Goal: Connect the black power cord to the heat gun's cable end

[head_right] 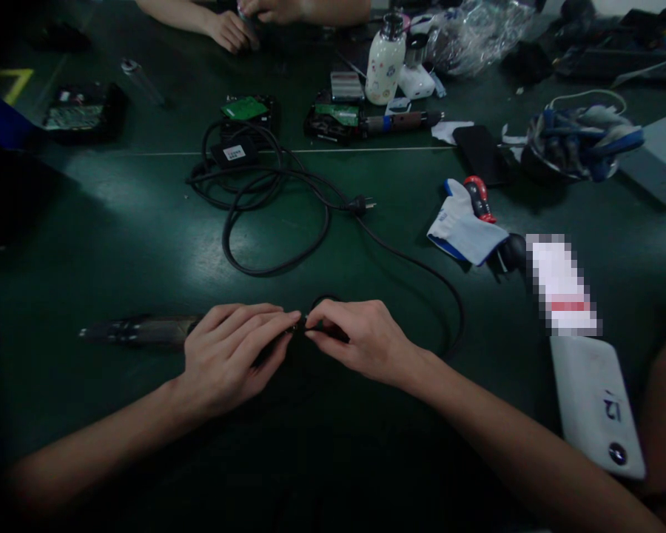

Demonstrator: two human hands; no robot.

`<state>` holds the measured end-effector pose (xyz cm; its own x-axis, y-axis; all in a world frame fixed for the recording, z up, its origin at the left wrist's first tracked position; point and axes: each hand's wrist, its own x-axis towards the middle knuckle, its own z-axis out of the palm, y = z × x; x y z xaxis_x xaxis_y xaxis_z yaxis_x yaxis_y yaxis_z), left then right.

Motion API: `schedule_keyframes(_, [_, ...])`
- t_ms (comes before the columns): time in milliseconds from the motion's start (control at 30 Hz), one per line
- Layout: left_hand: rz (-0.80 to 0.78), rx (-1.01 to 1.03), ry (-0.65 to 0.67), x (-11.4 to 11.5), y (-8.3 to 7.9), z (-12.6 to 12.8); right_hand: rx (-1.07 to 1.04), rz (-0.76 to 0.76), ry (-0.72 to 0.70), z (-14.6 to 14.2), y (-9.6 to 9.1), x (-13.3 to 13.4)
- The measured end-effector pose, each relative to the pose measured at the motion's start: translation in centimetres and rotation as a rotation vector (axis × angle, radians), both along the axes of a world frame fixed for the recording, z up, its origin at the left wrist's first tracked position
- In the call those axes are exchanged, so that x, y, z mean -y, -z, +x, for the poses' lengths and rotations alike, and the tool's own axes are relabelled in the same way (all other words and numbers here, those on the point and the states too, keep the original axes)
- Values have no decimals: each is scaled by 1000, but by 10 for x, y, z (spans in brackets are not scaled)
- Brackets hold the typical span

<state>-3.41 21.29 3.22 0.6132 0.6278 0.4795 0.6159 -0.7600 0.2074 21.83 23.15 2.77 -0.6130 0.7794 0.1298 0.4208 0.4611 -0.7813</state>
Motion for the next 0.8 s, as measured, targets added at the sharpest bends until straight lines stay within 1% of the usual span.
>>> schedule_keyframes(600, [41,-32,-41,-2,0,2,1,-15,15,-1,0,1])
schedule_keyframes(800, [9,-5,-29,-1,-2,3,12,-14,11,-1,-2,0])
